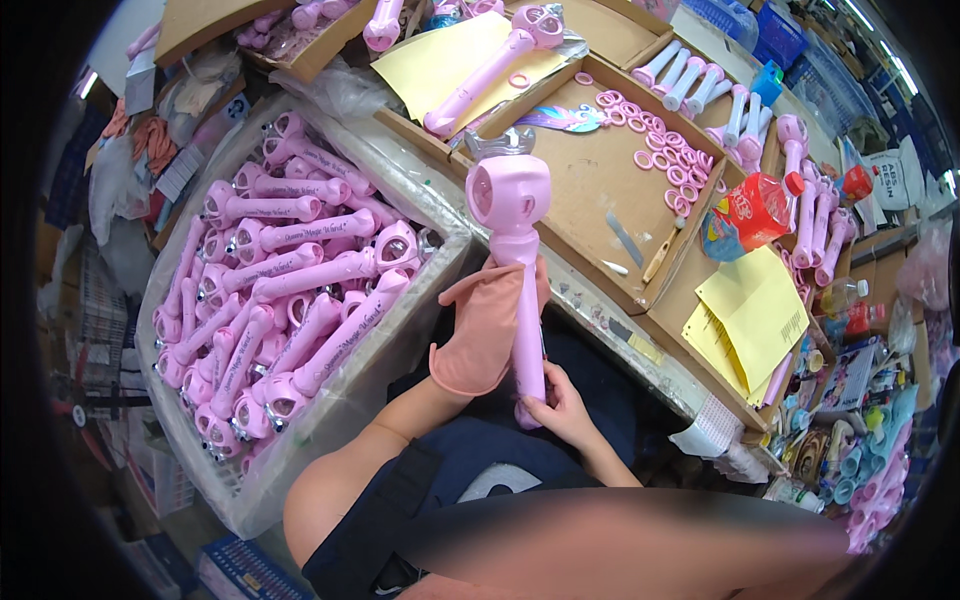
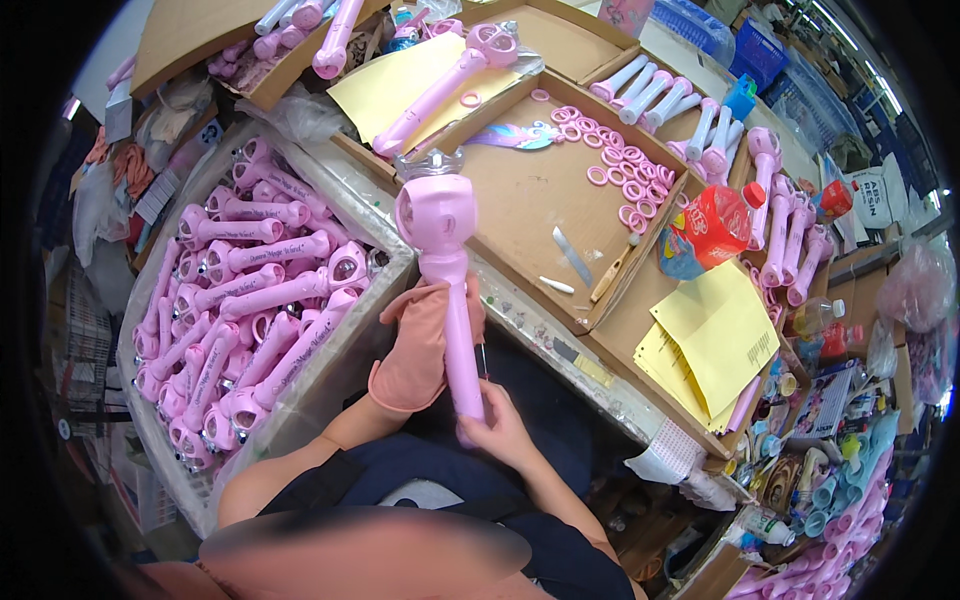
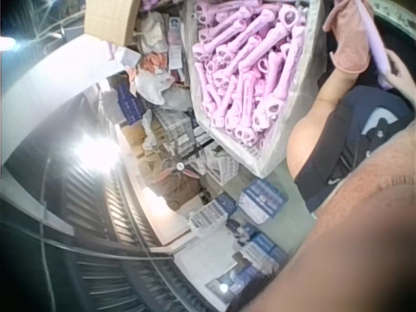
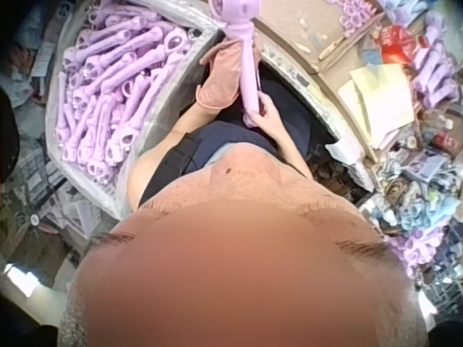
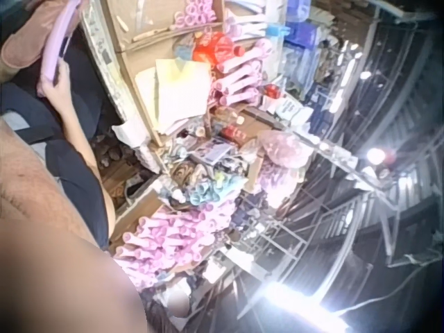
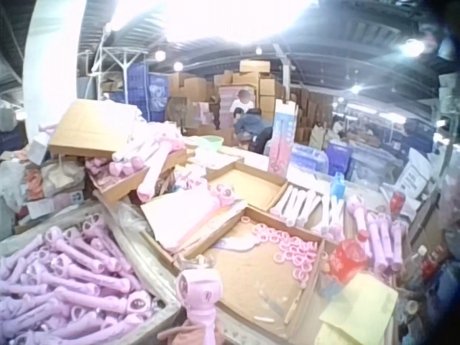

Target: The person assembles pink light-up wands by inserting a clear plastic piece into the top of each wand and using a small metal tool to adjust internal components. The person handles the wands one at a time, testing the light function after each adjustment.

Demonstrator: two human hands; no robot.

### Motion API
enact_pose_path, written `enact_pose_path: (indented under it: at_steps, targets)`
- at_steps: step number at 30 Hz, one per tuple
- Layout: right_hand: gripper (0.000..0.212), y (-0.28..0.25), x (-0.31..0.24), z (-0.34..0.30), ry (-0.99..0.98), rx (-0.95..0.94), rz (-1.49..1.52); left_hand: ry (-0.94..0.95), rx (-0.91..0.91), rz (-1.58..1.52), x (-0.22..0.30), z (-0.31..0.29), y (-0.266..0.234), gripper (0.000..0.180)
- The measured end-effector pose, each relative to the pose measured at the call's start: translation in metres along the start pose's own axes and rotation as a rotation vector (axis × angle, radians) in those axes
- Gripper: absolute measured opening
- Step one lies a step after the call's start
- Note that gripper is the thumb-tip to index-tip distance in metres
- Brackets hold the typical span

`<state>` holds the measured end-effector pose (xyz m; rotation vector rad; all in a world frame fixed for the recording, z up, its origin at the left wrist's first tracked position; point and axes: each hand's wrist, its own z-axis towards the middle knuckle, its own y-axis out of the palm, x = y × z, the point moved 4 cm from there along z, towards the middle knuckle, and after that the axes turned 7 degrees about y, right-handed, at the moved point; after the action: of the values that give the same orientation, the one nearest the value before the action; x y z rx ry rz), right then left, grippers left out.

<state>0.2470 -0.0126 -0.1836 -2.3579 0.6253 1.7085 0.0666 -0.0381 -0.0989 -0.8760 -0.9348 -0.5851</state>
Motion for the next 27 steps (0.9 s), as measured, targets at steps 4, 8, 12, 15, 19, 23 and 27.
enact_pose_path:
  at_steps: [4, 8, 12, 15, 19, 23, 27]
  targets:
    - [0.069, 0.008, -0.009, 0.004, -0.09, 0.257, -0.403, -0.057, 0.191, -0.176, -0.022, 0.0, 0.013, 0.024]
    - [0.057, 0.002, -0.006, 0.009, 0.143, 0.055, -0.025, -0.051, 0.225, -0.624, 0.008, 0.004, 0.004, 0.019]
    - [0.052, 0.005, -0.007, 0.003, 0.304, -0.498, 0.716, 0.45, 0.108, 0.489, 0.065, 0.011, -0.012, 0.018]
    - [0.056, 0.009, -0.009, -0.002, 0.325, -0.709, 0.943, 0.093, 0.225, -0.236, 0.055, 0.018, -0.009, 0.028]
    - [0.064, 0.009, -0.009, 0.001, 0.298, -0.582, 0.715, -0.36, 0.255, -1.491, 0.026, 0.014, 0.011, 0.059]
    - [0.067, 0.006, -0.015, 0.001, 0.276, -0.382, 0.468, -0.311, 0.071, -1.456, 0.019, 0.014, 0.007, 0.066]
    - [0.067, 0.005, -0.023, -0.002, -0.065, 0.059, -0.161, -0.43, 0.189, -1.687, 0.021, 0.018, 0.004, 0.062]
